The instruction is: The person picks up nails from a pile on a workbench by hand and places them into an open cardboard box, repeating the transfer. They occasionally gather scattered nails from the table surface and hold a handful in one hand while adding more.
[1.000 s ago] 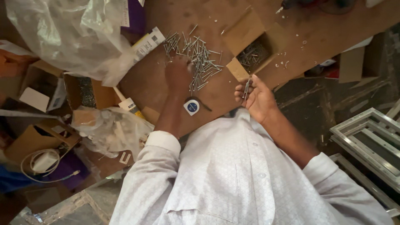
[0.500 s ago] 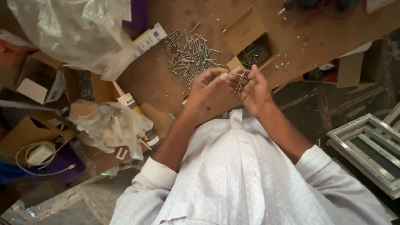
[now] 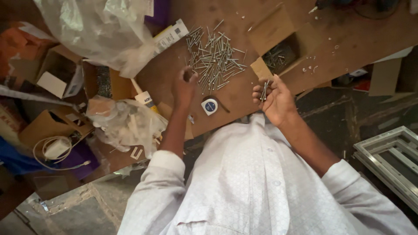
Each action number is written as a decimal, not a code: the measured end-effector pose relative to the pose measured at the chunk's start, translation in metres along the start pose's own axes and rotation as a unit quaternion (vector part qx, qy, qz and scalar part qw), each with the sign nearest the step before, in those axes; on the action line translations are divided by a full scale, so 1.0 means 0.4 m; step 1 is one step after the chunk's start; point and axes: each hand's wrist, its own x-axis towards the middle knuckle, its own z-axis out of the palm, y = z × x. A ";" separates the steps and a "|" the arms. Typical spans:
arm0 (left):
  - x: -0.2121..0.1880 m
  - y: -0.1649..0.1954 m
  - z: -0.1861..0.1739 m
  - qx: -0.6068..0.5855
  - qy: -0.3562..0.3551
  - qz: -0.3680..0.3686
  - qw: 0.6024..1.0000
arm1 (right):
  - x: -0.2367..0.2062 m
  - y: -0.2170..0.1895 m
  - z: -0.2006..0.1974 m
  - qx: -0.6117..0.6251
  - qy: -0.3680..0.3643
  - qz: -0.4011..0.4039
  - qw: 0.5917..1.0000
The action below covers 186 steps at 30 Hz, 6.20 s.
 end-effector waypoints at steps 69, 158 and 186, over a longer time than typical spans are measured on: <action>-0.261 0.236 0.196 -0.231 -0.056 0.020 0.971 | 0.113 -0.149 -0.084 -0.081 -0.148 0.079 0.982; -0.268 0.284 0.068 -0.187 -0.122 0.064 0.973 | 0.031 -0.033 -0.009 0.041 -0.056 -0.009 0.998; -0.014 0.138 0.155 0.278 -0.027 0.208 0.937 | -0.029 -0.064 -0.109 -0.016 0.036 0.019 0.999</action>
